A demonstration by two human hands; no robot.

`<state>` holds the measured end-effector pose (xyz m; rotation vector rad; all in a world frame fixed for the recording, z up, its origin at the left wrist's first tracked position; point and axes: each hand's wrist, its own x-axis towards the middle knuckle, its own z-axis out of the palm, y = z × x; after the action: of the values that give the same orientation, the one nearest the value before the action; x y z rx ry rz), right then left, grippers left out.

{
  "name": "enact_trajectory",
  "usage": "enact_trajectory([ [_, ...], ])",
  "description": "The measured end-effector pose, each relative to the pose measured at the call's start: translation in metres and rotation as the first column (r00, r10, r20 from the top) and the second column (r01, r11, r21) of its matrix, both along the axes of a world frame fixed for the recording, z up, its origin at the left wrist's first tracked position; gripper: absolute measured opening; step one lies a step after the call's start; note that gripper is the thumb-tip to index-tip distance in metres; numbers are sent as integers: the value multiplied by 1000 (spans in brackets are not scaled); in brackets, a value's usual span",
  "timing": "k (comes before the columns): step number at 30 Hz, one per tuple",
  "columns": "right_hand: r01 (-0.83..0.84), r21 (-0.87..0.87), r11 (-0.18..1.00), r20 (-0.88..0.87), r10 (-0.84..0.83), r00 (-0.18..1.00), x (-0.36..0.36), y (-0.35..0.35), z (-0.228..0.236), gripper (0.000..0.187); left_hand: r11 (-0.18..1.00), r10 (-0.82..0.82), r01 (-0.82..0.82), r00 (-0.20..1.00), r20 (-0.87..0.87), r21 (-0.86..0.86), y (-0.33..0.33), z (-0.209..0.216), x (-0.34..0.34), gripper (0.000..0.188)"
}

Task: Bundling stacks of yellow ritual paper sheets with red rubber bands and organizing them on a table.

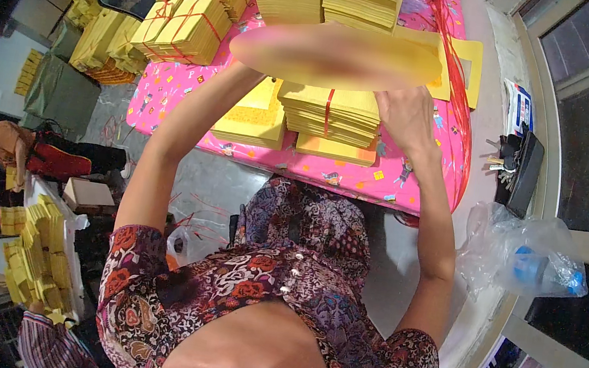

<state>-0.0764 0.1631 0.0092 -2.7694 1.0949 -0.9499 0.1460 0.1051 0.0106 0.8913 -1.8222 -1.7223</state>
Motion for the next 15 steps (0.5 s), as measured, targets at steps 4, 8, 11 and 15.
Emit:
enact_trajectory([
  [4,-84,-44,996,-17,83,996,6,5,2,12,997,34,-25,991,132,-71,1,6,0,17],
  [8,-64,225,972,13,62,998,5,2,17,18,996,64,-57,994,84,-75,6,3,0,14],
  [11,-61,478,876,130,-2,991,-2,-12,13,20,966,60,-19,986,154,-257,10,5,-4,10],
  [15,-232,507,830,347,50,937,2,-31,-15,19,893,107,10,966,234,-451,19,4,-4,6],
])
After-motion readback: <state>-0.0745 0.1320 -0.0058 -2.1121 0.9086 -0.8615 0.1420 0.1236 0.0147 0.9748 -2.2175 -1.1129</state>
